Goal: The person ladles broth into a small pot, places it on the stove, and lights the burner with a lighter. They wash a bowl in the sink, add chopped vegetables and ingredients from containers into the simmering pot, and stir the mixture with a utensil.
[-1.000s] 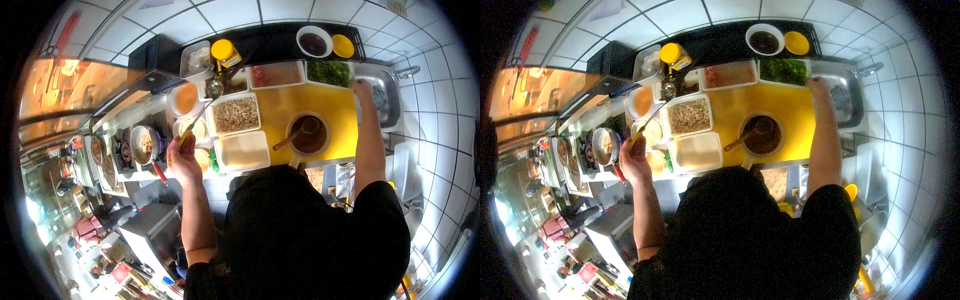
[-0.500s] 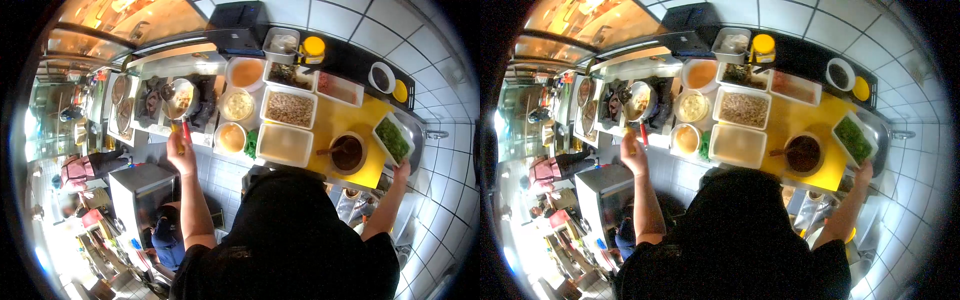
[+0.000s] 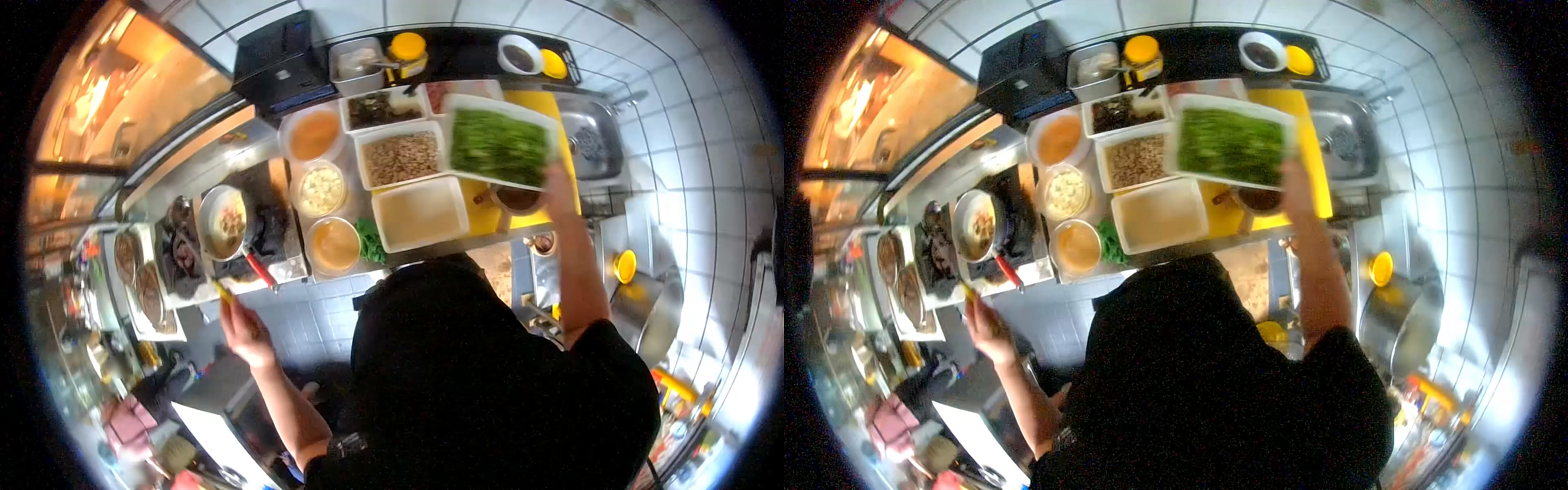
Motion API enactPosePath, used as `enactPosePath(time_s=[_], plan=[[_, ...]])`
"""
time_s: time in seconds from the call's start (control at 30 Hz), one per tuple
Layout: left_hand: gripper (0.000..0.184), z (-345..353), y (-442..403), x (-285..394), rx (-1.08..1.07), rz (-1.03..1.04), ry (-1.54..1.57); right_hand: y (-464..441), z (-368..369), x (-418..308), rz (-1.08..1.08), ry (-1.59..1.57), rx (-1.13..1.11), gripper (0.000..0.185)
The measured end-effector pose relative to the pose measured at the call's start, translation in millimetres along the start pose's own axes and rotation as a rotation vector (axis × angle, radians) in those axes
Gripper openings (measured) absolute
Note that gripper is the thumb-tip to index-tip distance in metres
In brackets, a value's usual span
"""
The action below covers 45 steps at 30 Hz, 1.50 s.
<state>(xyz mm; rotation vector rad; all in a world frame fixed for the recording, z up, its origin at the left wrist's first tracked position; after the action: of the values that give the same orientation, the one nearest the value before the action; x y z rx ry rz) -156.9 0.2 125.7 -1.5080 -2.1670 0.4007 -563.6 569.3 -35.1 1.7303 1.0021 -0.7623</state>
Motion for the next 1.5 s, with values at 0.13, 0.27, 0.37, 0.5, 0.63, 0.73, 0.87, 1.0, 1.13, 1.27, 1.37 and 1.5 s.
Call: enactPosePath(time_s=[0.13,0.27,0.37,0.5,0.63,0.73,0.87,1.0,1.13,1.27,1.37,1.5], plan=[[0.027,-68.4,-5.9,52.0,0.177,0.084,0.183,71.9,156.1,-32.4,-0.163,-0.118,-0.386,0.058],[0.018,-75.0,-21.8,98.3,0.038,0.268,0.48,145.0,254.2,-70.3,-0.276,-0.108,-0.439,0.056],[0.024,-57.1,-41.5,138.5,-0.205,0.439,0.382,168.6,300.1,-87.8,-0.445,-0.163,-0.588,0.058],[0.027,-37.1,-38.8,155.9,-0.365,0.553,0.224,158.8,326.8,-78.3,-0.569,-0.243,-0.619,0.061],[0.034,-24.6,-32.8,146.4,-0.39,0.526,0.202,165.2,321.3,-90.3,-0.51,-0.151,-0.573,0.064],[0.033,-16.8,-34.5,155.9,-0.451,0.556,0.214,161.3,318.4,-91.0,-0.511,-0.084,-0.531,0.065],[0.035,-5.2,-38.8,158.1,-0.509,0.356,0.412,155.4,312.4,-99.0,-0.606,-0.108,-0.488,0.063],[0.032,-2.5,-59.7,155.9,-0.338,0.048,0.574,165.0,297.5,-119.4,-0.688,-0.053,-0.503,0.062],[0.03,3.7,-70.6,161.1,-0.228,-0.01,0.633,164.0,292.7,-121.1,-0.692,0.013,-0.437,0.063],[0.024,6.6,-79.7,159.7,-0.211,-0.089,0.76,154.6,295.7,-115.3,-0.77,0.01,-0.386,0.065],[0.019,22.6,-71.5,138.2,-0.193,-0.323,0.984,148.9,297.1,-110.2,-0.762,0.034,-0.404,0.066],[0.021,46.0,-58.0,98.1,-0.066,-0.737,1.354,150.1,298.4,-111.5,-0.705,0.045,-0.476,0.065]])
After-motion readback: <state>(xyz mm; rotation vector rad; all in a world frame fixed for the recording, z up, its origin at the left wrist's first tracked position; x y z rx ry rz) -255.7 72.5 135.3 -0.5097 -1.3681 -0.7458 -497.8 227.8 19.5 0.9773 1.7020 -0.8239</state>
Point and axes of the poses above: each hand's wrist, its own y-axis away from the middle knuckle, its own z-axis out of the palm, x = y × z, the point moved 10 cm from there along -y, towards the middle knuckle, and after that the axes turned 2 degrees about -x, right-handed, at the moved point
